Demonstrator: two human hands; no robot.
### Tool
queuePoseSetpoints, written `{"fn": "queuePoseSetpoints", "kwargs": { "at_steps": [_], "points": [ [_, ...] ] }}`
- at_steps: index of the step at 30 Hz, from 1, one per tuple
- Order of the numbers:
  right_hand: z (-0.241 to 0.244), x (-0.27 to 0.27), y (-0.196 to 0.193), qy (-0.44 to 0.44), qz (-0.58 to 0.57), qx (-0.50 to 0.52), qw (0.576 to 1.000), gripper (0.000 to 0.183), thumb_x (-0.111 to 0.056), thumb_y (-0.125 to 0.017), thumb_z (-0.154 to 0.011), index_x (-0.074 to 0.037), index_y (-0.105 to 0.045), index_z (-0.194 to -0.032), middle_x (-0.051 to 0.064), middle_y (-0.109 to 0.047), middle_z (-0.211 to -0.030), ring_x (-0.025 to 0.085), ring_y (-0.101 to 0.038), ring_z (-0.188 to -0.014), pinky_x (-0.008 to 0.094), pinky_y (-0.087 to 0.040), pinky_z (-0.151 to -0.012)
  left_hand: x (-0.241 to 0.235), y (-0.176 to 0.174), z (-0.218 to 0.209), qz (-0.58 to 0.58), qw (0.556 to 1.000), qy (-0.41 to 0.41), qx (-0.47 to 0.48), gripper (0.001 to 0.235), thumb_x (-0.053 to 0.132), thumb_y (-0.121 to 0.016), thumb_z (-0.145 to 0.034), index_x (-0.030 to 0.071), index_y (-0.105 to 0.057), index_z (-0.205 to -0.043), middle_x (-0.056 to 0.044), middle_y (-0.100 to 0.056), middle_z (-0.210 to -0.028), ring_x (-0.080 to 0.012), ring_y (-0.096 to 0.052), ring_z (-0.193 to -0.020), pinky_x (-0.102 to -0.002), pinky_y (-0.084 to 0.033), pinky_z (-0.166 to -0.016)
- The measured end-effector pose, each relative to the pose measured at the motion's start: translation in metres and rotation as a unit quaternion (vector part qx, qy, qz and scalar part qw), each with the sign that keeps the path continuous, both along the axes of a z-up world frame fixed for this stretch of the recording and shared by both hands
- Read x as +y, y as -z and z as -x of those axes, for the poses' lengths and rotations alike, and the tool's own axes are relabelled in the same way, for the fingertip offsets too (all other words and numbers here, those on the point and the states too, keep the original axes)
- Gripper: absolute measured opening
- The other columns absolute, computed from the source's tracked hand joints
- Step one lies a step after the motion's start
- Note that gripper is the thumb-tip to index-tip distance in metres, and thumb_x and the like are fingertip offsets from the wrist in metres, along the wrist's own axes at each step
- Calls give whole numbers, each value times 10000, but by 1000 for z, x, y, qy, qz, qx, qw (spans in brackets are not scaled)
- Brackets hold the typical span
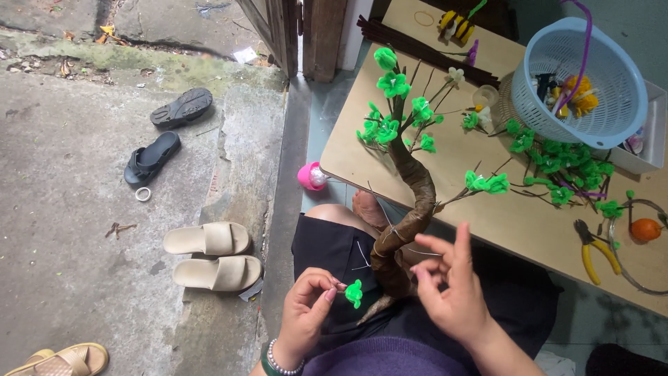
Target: The person is manually assembling an artificial tree by attaching green plastic leaf clusters to a brown branch structure.
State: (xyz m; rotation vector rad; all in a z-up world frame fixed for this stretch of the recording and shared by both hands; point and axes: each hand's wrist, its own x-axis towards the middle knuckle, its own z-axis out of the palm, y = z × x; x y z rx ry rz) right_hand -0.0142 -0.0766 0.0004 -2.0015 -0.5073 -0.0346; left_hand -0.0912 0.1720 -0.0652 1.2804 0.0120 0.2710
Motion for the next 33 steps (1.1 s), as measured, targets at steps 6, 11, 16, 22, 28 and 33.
{"fn": "queuePoseSetpoints", "kwargs": {
  "at_steps": [6,11,16,22,28,33],
  "points": [
    [-2,-38,-35,-144,149,29,978,559,-155,-741,-887,-102,-563,-1415,128,-628,-1422,212,-741,-1143,319,-564,-992,-10,22,-4,93,995,28,32,57,63,-652,-956,67,-641,-899,-106,-624,-967,-232,-719,-880,-352,-591,-854],
    [-39,-115,-27,44,178,113,977,434,-194,-735,-853,-139,-734,-1283,54,-722,-1372,173,-660,-1288,344,-447,-1136,-13,57,-39,320,943,32,90,88,88,-691,-918,56,-612,-896,-124,-583,-978,-202,-607,-862,-288,-487,-768],
    [-45,-144,-22,53,155,165,973,1042,-177,-731,-829,-217,-114,-1668,-31,-833,-1050,118,-743,-1109,354,-309,-1217,-7,62,-82,491,864,54,98,81,173,-637,-881,125,-574,-866,-54,-597,-982,-248,-613,-905,-432,-506,-849],
    [-54,-106,-11,-114,271,284,912,1027,-415,-740,-880,-384,-41,-1631,-120,-801,-1098,70,-749,-868,225,-588,-649,6,109,-106,569,816,67,85,147,143,-663,-942,120,-647,-1086,-89,-641,-1168,-316,-667,-1054,-487,-516,-953],
    [-59,-72,-17,-184,38,127,974,947,-128,-774,-927,-395,-164,-1600,-5,-662,-1079,58,-603,-630,167,-609,-545,10,119,-103,528,845,81,33,212,142,-696,-975,88,-573,-1139,-80,-603,-1110,-285,-609,-1073,-489,-506,-975],
    [-79,-82,-22,-60,-8,-179,982,372,-58,-684,-965,-7,-582,-1319,138,-700,-1030,275,-699,-855,359,-597,-761,20,133,-105,535,841,-2,78,204,144,-686,-975,86,-701,-1170,-109,-675,-1174,-304,-655,-1064,-479,-517,-948]
  ]
}}
